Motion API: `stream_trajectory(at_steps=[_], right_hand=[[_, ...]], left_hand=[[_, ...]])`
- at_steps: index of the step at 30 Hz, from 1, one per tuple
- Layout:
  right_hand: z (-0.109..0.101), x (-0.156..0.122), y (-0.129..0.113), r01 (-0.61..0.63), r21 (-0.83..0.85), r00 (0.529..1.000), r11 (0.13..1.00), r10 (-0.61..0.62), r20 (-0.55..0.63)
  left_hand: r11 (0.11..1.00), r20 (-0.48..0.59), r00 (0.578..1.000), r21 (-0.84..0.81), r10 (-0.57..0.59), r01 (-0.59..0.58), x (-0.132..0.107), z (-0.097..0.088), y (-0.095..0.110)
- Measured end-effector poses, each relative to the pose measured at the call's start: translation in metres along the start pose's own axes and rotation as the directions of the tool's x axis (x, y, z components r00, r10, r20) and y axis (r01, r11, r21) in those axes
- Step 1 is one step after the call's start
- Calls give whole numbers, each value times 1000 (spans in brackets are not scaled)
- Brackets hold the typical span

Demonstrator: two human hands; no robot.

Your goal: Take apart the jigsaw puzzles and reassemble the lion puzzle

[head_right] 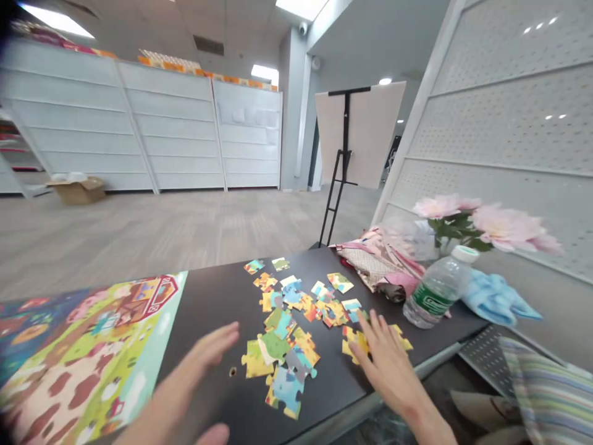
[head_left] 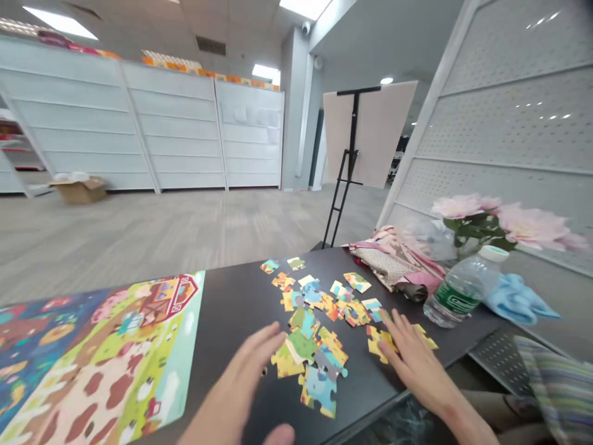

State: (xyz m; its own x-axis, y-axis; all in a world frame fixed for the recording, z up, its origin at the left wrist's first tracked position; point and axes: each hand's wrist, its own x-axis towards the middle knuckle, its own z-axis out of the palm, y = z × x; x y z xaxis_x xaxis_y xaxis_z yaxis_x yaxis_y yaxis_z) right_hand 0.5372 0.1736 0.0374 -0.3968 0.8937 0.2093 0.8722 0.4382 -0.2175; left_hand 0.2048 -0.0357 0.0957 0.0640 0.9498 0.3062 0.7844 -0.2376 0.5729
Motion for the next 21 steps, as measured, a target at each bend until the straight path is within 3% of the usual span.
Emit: stream_trajectory(at_steps=[2,3,5,8,10,13,16,18,21], right_hand=[[12,-1,-11,52,-91,992,994,-41,119],[14,-3,-22,86,-108,985,990,-68,157],[13,-6,-50,145,-97,970,985,-122,212],[8,-8,-84,213,-28,940,977,-197,277],[6,-7,-94,257,40,914,966,-256,315],[7,1,-93,313,166,891,935,-350,289],[8,26,-80,243,214,957,946,-269,105],[8,48,-69,148,194,987,970,-158,34],[12,71,-58,71,85,988,994,-82,130]], left_hand=[[999,118,992,29,40,-44,35,24,-8],[993,230,972,92,50,-73,50,35,-12],[974,358,933,192,47,-122,74,55,-24],[964,456,886,192,77,-182,86,75,-48],[965,450,890,190,79,-181,80,80,-62],[970,418,909,219,4,-105,64,71,-71],[978,391,919,206,-53,-31,67,44,-72],[980,323,942,195,-91,28,90,25,-76],[947,212,952,282,-220,156,148,8,-94]])
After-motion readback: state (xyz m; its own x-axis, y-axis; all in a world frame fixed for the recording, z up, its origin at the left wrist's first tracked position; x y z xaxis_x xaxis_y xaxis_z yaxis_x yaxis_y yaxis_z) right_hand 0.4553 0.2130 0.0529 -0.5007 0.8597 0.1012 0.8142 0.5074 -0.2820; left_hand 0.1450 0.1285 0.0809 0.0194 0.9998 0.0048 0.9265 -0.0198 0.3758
